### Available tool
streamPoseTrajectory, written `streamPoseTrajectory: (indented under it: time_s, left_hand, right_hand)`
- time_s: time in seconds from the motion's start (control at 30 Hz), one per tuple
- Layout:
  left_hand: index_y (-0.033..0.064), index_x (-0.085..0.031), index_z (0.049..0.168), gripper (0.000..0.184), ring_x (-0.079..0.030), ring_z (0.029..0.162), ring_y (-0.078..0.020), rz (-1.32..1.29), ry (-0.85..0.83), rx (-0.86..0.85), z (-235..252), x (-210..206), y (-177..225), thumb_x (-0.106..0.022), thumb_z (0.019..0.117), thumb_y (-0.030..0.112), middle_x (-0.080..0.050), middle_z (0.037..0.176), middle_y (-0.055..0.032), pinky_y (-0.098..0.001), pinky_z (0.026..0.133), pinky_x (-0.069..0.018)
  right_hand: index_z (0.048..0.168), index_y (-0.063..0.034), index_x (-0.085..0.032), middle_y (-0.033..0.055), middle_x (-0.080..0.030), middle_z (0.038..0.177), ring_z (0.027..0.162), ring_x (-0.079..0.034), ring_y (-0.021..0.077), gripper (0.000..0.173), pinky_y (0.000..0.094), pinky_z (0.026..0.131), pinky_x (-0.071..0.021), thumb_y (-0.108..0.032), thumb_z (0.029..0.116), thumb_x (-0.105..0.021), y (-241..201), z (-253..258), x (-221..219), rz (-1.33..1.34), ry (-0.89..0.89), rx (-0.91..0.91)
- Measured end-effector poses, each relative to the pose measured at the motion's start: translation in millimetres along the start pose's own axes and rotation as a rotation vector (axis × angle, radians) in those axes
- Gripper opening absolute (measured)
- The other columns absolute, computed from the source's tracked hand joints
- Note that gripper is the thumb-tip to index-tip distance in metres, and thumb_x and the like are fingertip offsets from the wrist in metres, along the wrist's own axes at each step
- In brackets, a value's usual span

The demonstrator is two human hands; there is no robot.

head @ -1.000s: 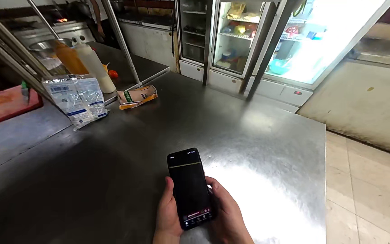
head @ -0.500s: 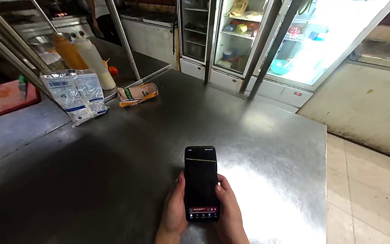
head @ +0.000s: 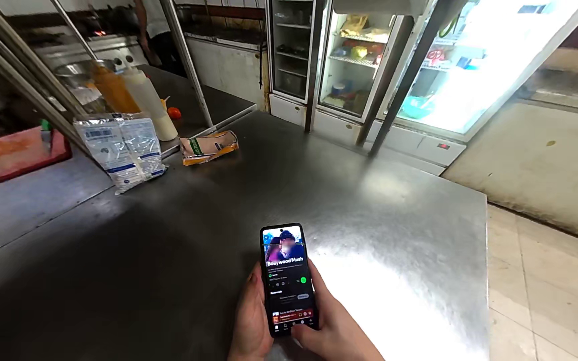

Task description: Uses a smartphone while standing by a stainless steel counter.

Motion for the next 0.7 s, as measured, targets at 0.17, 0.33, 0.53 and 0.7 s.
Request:
streamPoseTrajectory:
  time_s: [0.17, 0.33, 0.53, 0.7]
  left_hand:
    - [-0.0026, -0.035, 0.144, 0.085, -0.068, 0.112, -0.0271, 0.002, -0.002, -0.006, 0.5, -0.8, -3.6, -0.062, 0.0922, 0.059, -0.066, 0.124, -0.0185, -0.0458, 0.096, -0.057]
    - [-0.0024, -0.036, 0.145, 0.09, -0.067, 0.114, -0.028, 0.059, -0.047, 0.006, 2.1, -2.6, -9.5, -0.065, 0.0891, 0.061, -0.065, 0.126, -0.0187, -0.0474, 0.098, -0.0559]
    - [-0.0021, -0.031, 0.148, 0.096, -0.067, 0.114, -0.0275, 0.045, -0.007, 0.007, 1.0, -4.8, -7.1, -0.066, 0.0871, 0.064, -0.065, 0.127, -0.0176, -0.0475, 0.096, -0.0572]
    - [-0.0017, -0.031, 0.147, 0.094, -0.068, 0.114, -0.0275, 0.03, -0.026, -0.009, 1.0, -5.5, -6.4, -0.062, 0.0887, 0.065, -0.065, 0.127, -0.0173, -0.0477, 0.095, -0.0574]
  right_hand:
    - [0.158, -0.0021, -0.022, 0.0081, -0.072, 0.117, 0.1, -0.073, 0.0166, 0.072, 0.0381, 0.088, -0.0628, -0.012, 0.097, -0.058, -1.6, 4.0, 2.0, 0.116, 0.195, -0.006]
    - [0.148, 0.0028, -0.041, 0.0099, -0.073, 0.108, 0.094, -0.073, 0.0176, 0.051, 0.0362, 0.083, -0.0624, -0.02, 0.1026, -0.043, 1.4, 4.8, 12.5, 0.233, 0.354, 0.024]
    - [0.14, 0.0021, -0.053, 0.0101, -0.069, 0.119, 0.104, -0.069, 0.0154, 0.046, 0.0331, 0.09, -0.0593, -0.022, 0.1029, -0.041, 0.5, 6.6, 15.2, 0.213, 0.439, 0.064]
    - [0.141, 0.0043, -0.051, 0.0109, -0.07, 0.118, 0.101, -0.07, 0.0156, 0.046, 0.033, 0.087, -0.0604, -0.016, 0.1006, -0.04, -1.4, 7.9, 12.3, 0.23, 0.441, 0.084]
Point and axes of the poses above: each hand's wrist, its own z-axis towards the middle knuckle, its own x-axis out of the back of the hand, y = z × x, the point moved 5 cm from there along z, towards the middle knuckle
